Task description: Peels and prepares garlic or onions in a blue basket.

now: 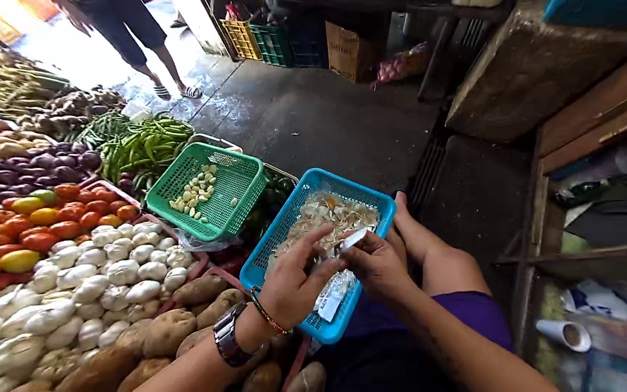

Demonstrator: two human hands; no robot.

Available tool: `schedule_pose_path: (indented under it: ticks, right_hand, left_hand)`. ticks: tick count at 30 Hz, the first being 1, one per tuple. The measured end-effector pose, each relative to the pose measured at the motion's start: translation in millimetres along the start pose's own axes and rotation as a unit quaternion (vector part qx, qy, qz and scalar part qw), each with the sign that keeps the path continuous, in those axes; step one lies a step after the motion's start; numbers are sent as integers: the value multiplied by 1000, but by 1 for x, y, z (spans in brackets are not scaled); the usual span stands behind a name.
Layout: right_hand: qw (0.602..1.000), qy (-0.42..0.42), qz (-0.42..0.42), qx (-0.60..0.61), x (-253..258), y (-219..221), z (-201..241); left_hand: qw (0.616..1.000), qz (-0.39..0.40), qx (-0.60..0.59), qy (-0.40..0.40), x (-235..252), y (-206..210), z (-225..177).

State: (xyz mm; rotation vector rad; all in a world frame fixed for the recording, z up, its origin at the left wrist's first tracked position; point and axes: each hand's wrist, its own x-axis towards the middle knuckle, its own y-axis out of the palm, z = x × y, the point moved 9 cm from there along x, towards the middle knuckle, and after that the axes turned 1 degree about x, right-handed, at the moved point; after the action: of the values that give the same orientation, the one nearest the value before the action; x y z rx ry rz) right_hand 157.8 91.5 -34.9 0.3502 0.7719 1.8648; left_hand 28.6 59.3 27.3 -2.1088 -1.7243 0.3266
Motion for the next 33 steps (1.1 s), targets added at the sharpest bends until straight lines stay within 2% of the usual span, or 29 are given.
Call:
schedule_pose_path:
  ticks: [9,18,26,33]
  right_hand:
    - [1000,-17,-1,-13,4,-3,0]
    - [999,-30,-23,-23,5,-5,-1]
    - [993,-99,-11,-67,4,-5,11]
    - [990,-107,0,-94,5,-8,17]
  left_hand:
    - [1000,-9,27,-5,3,-2,3]
    - [997,-10,-70,-29,5,-2,10]
    - [978,-12,-189,-89,6,5,18]
    - [976,-10,-194,-97,8,8,21]
